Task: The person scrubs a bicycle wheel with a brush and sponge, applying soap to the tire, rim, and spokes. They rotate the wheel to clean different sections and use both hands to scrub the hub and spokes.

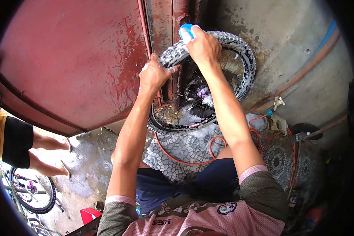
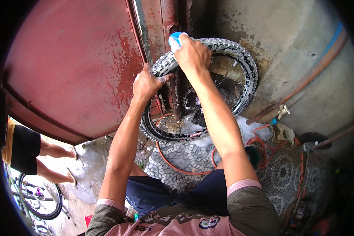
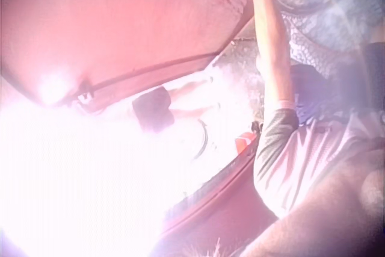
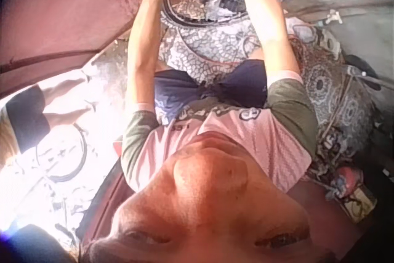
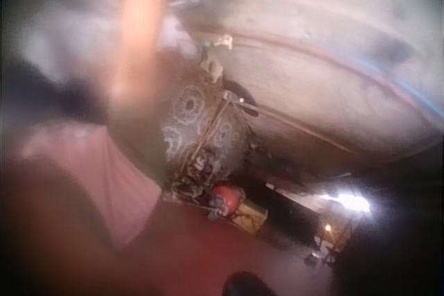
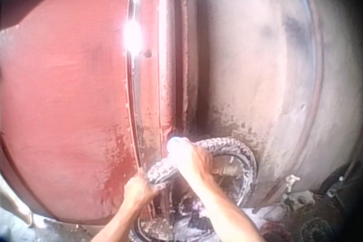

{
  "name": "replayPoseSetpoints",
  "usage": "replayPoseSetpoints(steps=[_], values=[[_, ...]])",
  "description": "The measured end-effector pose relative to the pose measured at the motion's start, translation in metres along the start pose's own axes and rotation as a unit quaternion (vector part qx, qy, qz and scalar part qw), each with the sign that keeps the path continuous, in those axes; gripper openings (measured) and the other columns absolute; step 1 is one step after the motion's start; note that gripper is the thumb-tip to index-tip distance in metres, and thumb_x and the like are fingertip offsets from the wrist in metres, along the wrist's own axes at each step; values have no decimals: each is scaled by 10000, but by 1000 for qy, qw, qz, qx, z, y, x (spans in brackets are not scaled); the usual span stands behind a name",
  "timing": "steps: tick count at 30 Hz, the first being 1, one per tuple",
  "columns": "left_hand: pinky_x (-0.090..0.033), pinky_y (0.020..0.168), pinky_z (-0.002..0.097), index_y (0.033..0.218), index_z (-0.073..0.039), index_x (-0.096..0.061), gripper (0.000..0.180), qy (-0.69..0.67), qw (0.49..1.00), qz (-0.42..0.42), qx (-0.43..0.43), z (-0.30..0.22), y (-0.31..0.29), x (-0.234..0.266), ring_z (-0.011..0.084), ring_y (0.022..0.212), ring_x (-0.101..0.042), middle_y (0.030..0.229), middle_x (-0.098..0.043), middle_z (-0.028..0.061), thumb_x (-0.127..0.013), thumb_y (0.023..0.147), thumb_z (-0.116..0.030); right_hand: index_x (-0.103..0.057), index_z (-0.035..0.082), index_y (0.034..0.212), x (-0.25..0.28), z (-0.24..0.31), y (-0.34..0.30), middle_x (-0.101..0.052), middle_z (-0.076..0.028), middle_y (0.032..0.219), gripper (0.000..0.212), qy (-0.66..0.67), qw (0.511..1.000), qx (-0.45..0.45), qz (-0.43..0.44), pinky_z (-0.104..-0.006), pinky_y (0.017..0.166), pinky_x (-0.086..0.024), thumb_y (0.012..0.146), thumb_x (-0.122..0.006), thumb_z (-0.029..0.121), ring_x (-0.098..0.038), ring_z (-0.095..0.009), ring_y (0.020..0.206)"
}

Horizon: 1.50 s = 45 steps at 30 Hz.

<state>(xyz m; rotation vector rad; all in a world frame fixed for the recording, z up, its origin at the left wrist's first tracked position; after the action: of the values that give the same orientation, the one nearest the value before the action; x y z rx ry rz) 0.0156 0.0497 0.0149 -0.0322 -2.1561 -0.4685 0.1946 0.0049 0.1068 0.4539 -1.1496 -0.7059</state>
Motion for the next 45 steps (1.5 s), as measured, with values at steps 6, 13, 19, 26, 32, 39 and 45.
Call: replayPoseSetpoints(steps=[6, 13, 19, 26, 32, 39, 45], values=[[-573, 923, 534, 1335, 60, -557, 916, -12, 1000, 4, -1, 6, 1, -2, 456, 1069, -723, 1137, -729, 313, -825, 772, -611, -728, 172, 1098, -18, 24, -46, -757, -163, 815, 226, 23, 997, 68, 35, -526, 705, -601, 1003, -643, 359, -757, -400, 772], [-579, 898, 549, 1318, 103, -543, 748, -18, 1000, 17, 0, 8, 6, -7, 471, 1034, -729, 1104, -721, 346, -664, 905, -509, -687, 100, 1094, -34, 30, -83, -771, -202, 900, 201, -6, 989, 148, -2, -508, 639, -618, 979, -554, 197, -773, -373, 761], [-568, 903, 560, 1309, 102, -543, 633, -32, 999, -6, -8, 23, 10, -17, 479, 1031, -728, 1118, -721, 341, -606, 958, -421, -658, 108, 1049, -47, 66, -50, -767, -165, 884, 165, -52, 992, 79, 81, -539, 681, -605, 909, -675, 194, -756, -407, 785], [-569, 896, 561, 1313, 109, -543, 548, -8, 1000, 11, -9, 15, 9, -12, 493, 1017, -723, 1068, -727, 335, -604, 917, -264, -682, 131, 1088, -33, 49, -41, -767, -185, 879, 196, -24, 994, 78, 66, -555, 668, -594, 897, -688, 174, -756, -410, 770], [-576, 883, 552, 1229, 66, -556, 652, -10, 999, -20, -29, 2, -1, 0, 481, 997, -729, 1027, -735, 319, -781, 855, -418, -753, 151, 989, -16, -11, -64, -754, -161, 806, 305, 57, 996, 64, -13, -419, 577, -588, 987, -711, 454, -738, -353, 643], [-565, 877, 541, 1258, 22, -567, 912, -27, 1000, 4, 2, 4, 1, 0, 456, 1038, -725, 1052, -743, 295, -914, 693, -603, -682, 111, 993, 4, -19, -10, -735, -237, 832, 208, 6, 1000, 19, -21, -565, 701, -573, 947, -695, 312, -726, -471, 810], [-557, 883, 533, 1212, 27, -571, 862, -21, 1000, -10, -7, 3, 2, -2, 456, 1030, -724, 1046, -742, 291, -929, 697, -564, -697, 86, 1040, 21, -53, 30, -749, -240, 870, 360, -29, 999, -14, -32, -563, 730, -576, 1027, -627, 439, -729, -487, 840]])
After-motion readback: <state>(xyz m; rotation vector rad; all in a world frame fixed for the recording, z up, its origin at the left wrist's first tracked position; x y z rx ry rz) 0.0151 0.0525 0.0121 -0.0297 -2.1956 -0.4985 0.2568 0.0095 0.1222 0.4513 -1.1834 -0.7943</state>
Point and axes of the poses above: each hand's wrist, its own y-axis towards the middle knuckle, its own x-axis out of the back of the hand, z = x × y, the point moved 6 cm from there along y, towards the middle knuckle
